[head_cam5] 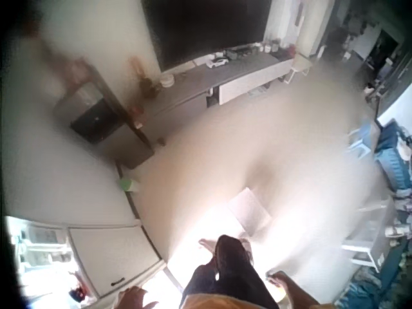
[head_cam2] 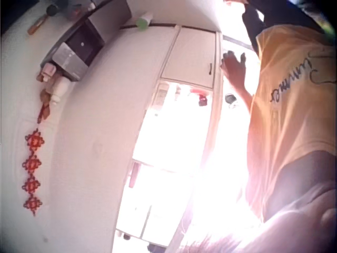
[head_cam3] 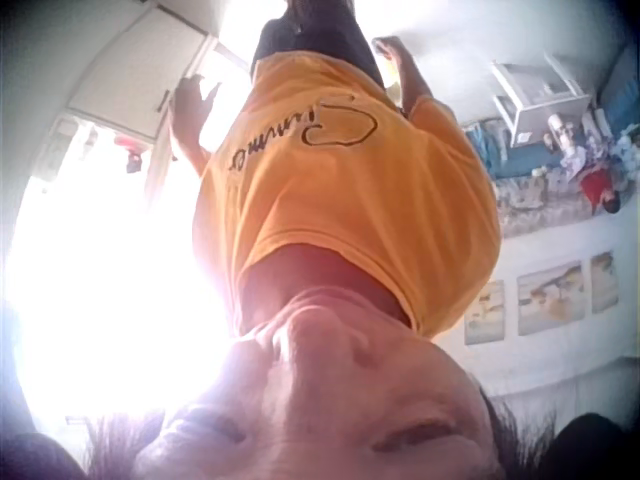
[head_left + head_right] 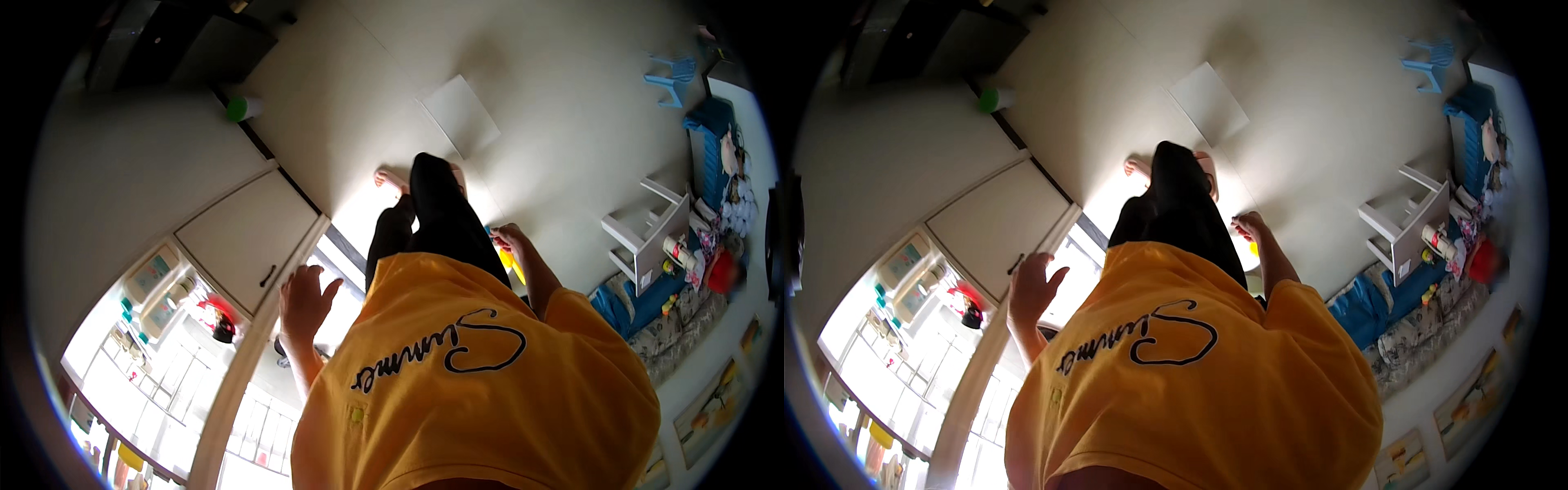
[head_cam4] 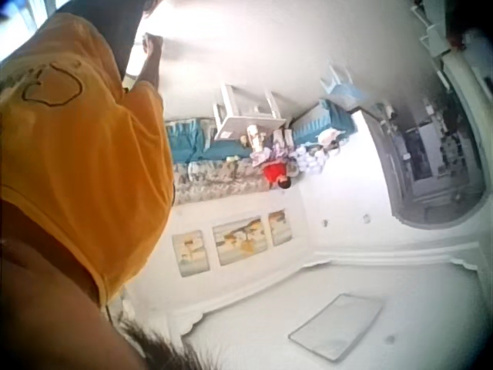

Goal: The person disassembles a circular electric grill on a balcony floor. They use a knife and a power drill to remove screws and separate the casing, then pull out internal wires and components, placing debris into a nearby trash bin.

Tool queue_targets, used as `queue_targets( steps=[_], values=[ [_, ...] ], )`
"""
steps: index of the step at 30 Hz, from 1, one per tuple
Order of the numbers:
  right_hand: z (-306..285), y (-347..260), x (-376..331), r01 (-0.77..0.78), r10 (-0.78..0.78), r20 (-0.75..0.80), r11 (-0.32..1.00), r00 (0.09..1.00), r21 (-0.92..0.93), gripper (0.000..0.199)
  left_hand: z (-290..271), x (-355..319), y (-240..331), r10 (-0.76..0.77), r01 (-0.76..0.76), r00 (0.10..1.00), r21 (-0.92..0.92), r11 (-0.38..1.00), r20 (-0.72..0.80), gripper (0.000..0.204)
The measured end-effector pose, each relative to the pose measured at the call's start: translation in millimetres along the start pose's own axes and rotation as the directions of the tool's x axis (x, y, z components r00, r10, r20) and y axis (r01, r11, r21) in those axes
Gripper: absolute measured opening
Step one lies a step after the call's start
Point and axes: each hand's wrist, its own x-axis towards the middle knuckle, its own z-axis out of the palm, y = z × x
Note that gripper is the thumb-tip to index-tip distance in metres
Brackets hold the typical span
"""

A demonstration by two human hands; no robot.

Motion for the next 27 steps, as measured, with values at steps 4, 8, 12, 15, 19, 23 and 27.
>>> queue_targets(
  steps=[4, 8, 12, 15, 19, 23, 27],
  values=[
    [30, -72, 41, 0.384, -0.556, 0.052, 0.501, 0.83, -0.775, 0.025, -13, 18, -50, -0.094, 0.085, 0.982, -0.063, 0.994, -0.164, 0.039],
    [33, -228, 57, 0.41, -0.708, 0.006, 0.402, 0.706, -0.819, 0.028, -55, 59, -57, -0.242, 0.202, 0.952, -0.208, 0.957, -0.189, 0.036],
    [63, -430, 57, 0.536, -0.828, -0.013, 0.375, 0.561, -0.756, 0.031, -67, 110, -79, -0.291, 0.24, 0.943, -0.279, 0.93, -0.158, 0.036],
    [97, -597, 75, 0.631, -0.895, -0.047, 0.349, 0.443, -0.693, 0.036, -69, 175, -94, -0.322, 0.263, 0.938, -0.342, 0.902, -0.127, 0.04],
    [201, -813, 39, 0.57, -0.977, 0.164, -0.057, 0.138, -0.82, 0.034, -111, 266, -92, -0.43, 0.371, 0.903, -0.509, 0.777, 0.001, 0.032],
    [307, -1004, -6, 0.671, -0.955, 0.229, -0.044, 0.19, -0.74, 0.034, -145, 324, -89, -0.527, 0.369, 0.849, -0.749, 0.551, 0.031, 0.028],
    [402, -1119, -23, 0.725, -0.997, 0.037, -0.073, -0.065, -0.685, 0.034, -136, 343, -97, -0.591, 0.57, 0.786, -0.579, 0.583, 0.179, 0.028]
  ],
)
